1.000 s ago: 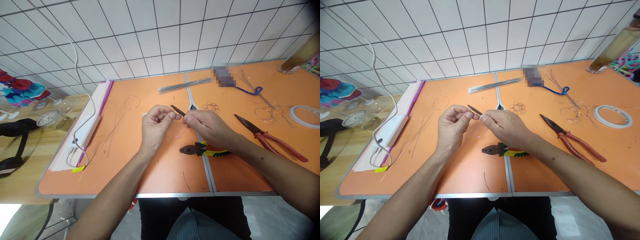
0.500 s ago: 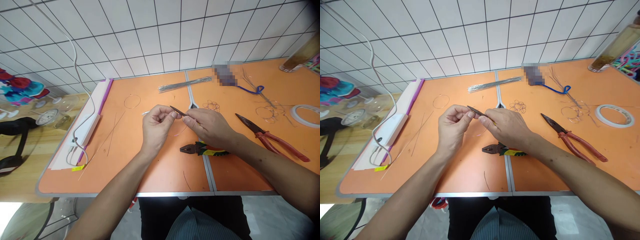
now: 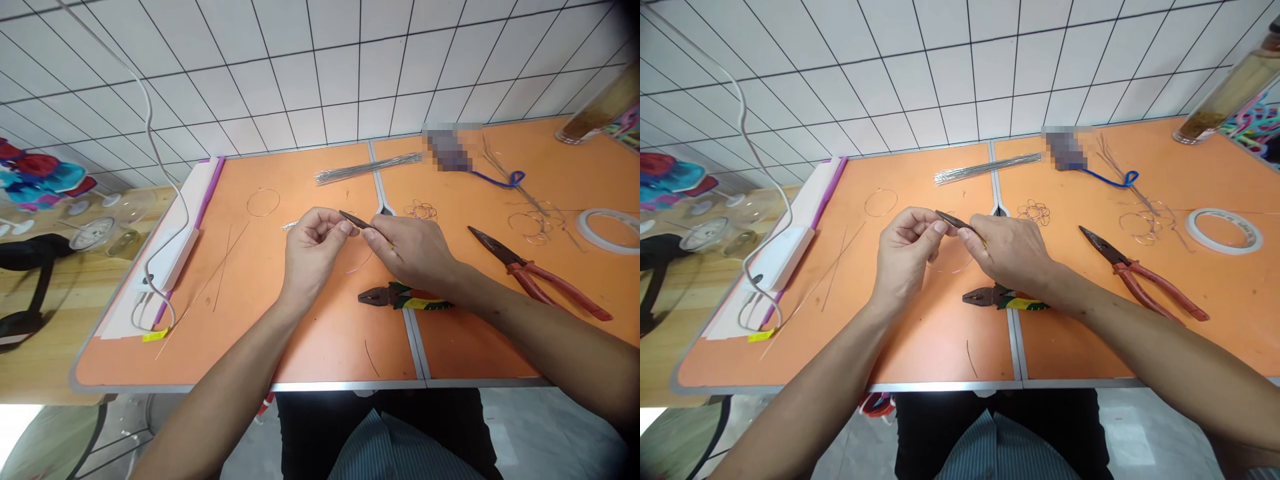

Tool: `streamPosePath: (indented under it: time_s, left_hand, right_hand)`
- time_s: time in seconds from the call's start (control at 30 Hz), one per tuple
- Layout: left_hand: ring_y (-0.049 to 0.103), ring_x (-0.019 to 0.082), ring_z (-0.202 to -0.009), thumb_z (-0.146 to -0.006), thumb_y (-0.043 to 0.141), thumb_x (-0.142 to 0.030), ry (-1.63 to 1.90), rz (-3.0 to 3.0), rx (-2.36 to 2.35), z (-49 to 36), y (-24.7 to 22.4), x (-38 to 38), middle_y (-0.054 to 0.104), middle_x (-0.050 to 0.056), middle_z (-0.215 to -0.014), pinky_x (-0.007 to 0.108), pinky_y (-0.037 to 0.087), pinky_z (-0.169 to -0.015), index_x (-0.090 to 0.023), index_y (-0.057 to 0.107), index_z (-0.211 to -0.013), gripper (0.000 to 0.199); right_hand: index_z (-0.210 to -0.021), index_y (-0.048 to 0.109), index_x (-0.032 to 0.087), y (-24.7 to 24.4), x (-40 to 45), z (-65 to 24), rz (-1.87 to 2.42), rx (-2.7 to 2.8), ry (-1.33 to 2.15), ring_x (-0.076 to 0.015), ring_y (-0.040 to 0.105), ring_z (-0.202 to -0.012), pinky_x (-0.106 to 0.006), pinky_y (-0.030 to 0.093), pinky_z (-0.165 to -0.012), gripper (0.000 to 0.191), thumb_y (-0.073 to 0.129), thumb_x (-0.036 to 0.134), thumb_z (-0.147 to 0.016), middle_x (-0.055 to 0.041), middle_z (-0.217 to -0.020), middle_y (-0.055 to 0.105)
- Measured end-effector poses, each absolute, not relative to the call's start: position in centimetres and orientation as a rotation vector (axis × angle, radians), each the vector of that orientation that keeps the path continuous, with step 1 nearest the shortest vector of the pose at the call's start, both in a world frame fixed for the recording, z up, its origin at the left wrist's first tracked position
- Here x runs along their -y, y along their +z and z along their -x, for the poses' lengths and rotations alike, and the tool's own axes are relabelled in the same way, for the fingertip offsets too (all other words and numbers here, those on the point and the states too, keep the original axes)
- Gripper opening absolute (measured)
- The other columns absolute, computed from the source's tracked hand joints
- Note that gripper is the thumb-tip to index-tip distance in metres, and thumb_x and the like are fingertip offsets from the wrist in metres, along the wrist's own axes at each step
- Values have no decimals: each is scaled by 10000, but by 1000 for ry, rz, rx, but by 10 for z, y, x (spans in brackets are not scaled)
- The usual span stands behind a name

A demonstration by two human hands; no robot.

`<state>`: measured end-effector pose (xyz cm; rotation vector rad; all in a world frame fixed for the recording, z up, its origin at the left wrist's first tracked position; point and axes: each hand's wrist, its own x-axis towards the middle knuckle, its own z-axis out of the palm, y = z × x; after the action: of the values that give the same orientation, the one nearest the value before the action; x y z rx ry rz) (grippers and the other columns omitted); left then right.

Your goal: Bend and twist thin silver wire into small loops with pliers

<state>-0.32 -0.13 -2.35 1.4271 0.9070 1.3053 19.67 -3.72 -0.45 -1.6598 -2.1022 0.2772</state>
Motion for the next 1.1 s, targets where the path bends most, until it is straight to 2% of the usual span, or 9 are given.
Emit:
streamPosePath:
  time_s: [0.1,0.27,0.43,0.5,0.57,0.7,0.77,0.87,1.1]
  left_hand:
    - [692,153,-894,-936,937,-402,1495,-1477,-1070,5,-20,4,803,51,-1134,288,557,-780,-252,756,-1050,261]
    - [730,207,-999,-1035,820,-432,1419,-1567,-1068,13,-1,35,778,56,-1022,362,583,-938,-241,761,-1004,202]
    - [574,312,-1512,-911,925,-324,1943,-1686,-1313,26,-2,81,662,111,-1505,477,478,-1244,-266,754,-1176,320]
    - [675,287,-1355,-944,909,-390,1832,-1497,-1179,19,-12,97,732,102,-1359,472,534,-1187,-256,749,-1124,275]
    - [746,296,-1245,-970,886,-494,1348,-1209,-1029,3,-22,105,786,146,-1308,503,573,-1155,-224,775,-1180,360]
    - [668,384,-1463,-772,1031,-619,1102,-737,-696,-33,-24,91,741,171,-1472,561,546,-1211,-233,733,-1290,711]
    - [662,373,-1482,-714,1076,-598,1102,-712,-531,-45,-18,78,761,148,-1413,529,532,-1236,-239,711,-1287,768]
    - [749,312,-1313,-704,1093,-476,1226,-684,-548,-57,-11,63,774,76,-1129,444,558,-1186,-223,698,-1102,614]
    - [768,239,-964,-882,900,-312,1353,-640,-659,-75,-15,57,720,42,-919,408,604,-970,-240,659,-907,252]
  right_hand:
    - [-836,451,260,-4,34,-198,1662,2067,333,-215,483,-714,-376,221,-656,439,349,569,-1132,-45,-782,617]
    - [-810,379,273,2,34,-199,1621,1969,356,-204,426,-667,-370,247,-659,490,334,638,-1134,-14,-707,536]
    - [-797,368,275,7,37,-193,1548,1899,362,-193,400,-632,-377,268,-663,502,330,645,-1134,4,-675,485]
    - [-797,380,273,10,38,-188,1530,1879,382,-193,422,-639,-379,276,-668,513,321,647,-1143,3,-681,493]
    - [-799,399,271,14,39,-180,1500,1859,392,-193,444,-654,-378,284,-674,522,323,645,-1154,1,-694,509]
    - [-777,416,270,16,43,-161,1452,1803,464,-181,438,-638,-373,283,-646,534,362,646,-1153,8,-682,512]
    - [-772,433,269,12,45,-153,1446,1776,522,-174,435,-623,-370,277,-624,534,391,647,-1146,9,-680,524]
    - [-763,421,266,3,43,-146,1442,1752,515,-167,390,-627,-370,261,-610,522,445,639,-1127,9,-691,510]
    - [-744,403,270,-5,37,-146,1415,1729,517,-165,349,-656,-366,253,-610,556,456,682,-1112,8,-703,455]
